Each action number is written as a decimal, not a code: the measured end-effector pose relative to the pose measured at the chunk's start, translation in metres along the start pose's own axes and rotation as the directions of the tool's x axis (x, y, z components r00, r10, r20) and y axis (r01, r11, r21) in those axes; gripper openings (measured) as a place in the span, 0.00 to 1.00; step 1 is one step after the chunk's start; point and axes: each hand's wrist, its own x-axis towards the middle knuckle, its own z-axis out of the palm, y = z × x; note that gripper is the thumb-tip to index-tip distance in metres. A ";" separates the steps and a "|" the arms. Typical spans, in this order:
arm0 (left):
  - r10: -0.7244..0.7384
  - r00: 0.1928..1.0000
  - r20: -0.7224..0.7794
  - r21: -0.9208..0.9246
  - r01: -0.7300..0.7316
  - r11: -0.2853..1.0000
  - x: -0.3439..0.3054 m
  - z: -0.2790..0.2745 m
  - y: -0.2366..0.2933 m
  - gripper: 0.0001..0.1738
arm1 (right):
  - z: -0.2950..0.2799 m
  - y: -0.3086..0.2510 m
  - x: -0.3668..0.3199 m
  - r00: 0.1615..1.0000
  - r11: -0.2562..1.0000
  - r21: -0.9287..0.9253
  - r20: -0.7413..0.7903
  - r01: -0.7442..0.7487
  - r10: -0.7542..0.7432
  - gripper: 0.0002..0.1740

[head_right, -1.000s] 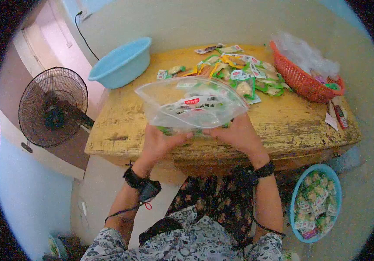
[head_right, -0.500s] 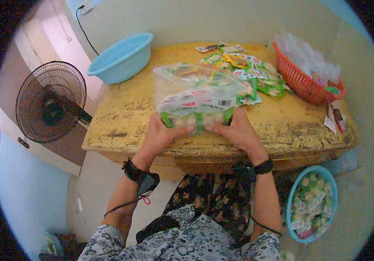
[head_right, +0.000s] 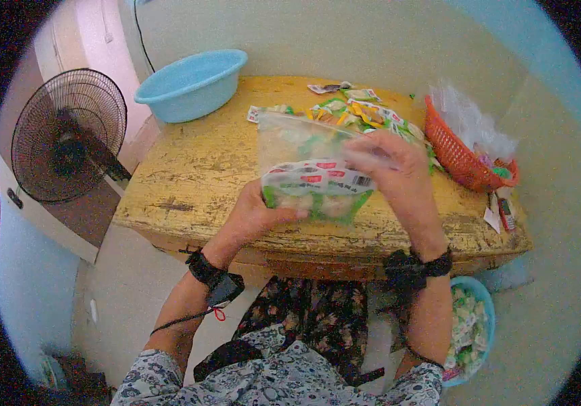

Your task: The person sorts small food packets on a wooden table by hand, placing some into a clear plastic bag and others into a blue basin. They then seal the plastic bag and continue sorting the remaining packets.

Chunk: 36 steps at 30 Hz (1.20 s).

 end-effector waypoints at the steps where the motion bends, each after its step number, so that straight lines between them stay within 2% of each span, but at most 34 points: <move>1: 0.005 1.000 -0.003 -0.003 -0.005 1.000 0.000 -0.001 -0.001 0.34 | -0.006 -0.005 0.004 1.000 1.000 -0.017 -0.027 0.006 -0.007 0.09; 5: 0.045 0.999 -0.019 -0.076 -0.046 0.996 -0.005 0.000 0.007 0.35 | -0.028 -0.026 0.020 0.996 0.998 0.021 -0.065 0.066 -0.065 0.10; 8: 0.054 0.999 0.006 -0.073 -0.053 0.996 -0.002 -0.002 0.000 0.35 | -0.030 -0.052 0.031 0.977 0.993 -0.033 -0.176 0.114 -0.118 0.14; 10: 0.036 0.998 0.049 -0.045 -0.033 0.998 0.000 -0.006 -0.003 0.36 | -0.019 -0.065 0.033 0.959 0.954 -0.170 -0.094 0.249 -0.267 0.18; 13: 0.037 0.998 0.043 -0.142 -0.031 0.989 -0.003 -0.002 0.000 0.35 | 0.007 -0.067 0.033 0.928 0.863 -0.341 0.111 0.372 -0.356 0.20; 15: 0.038 0.999 0.031 -0.098 -0.034 0.995 -0.003 -0.002 0.001 0.35 | 0.009 -0.063 0.038 0.942 0.840 -0.437 0.243 0.320 -0.232 0.18; 17: 0.040 0.999 0.025 -0.087 -0.037 0.995 -0.005 -0.003 0.002 0.34 | 0.004 -0.062 0.050 0.944 0.826 -0.539 0.329 0.168 0.023 0.15; 20: 0.052 0.999 0.015 -0.115 -0.050 0.992 -0.005 -0.006 0.002 0.34 | 0.005 -0.072 0.046 0.939 0.886 -0.362 0.289 0.288 -0.186 0.09; 23: 0.069 0.997 0.016 -0.095 -0.067 0.993 -0.005 -0.004 0.000 0.35 | 0.006 -0.075 0.044 0.941 0.914 -0.289 0.266 0.284 -0.209 0.06; 29: 0.065 0.997 0.029 -0.062 -0.063 0.996 -0.004 -0.005 -0.001 0.36 | 0.002 -0.061 0.039 0.949 0.917 -0.260 0.172 0.304 -0.265 0.06; 31: 0.065 0.997 0.044 -0.070 -0.061 0.996 -0.004 -0.005 -0.001 0.38 | 0.003 -0.064 0.035 0.942 0.888 -0.320 0.163 0.330 -0.292 0.06; 34: 0.060 0.998 -0.013 -0.072 -0.061 0.996 -0.003 -0.002 0.003 0.42 | 0.001 -0.068 0.037 0.931 0.861 -0.356 0.182 0.364 -0.318 0.06; 36: 0.144 0.988 -0.051 -0.014 -0.145 0.989 0.001 -0.003 0.009 0.43 | -0.002 -0.067 0.040 0.923 0.854 -0.353 0.201 0.381 -0.328 0.06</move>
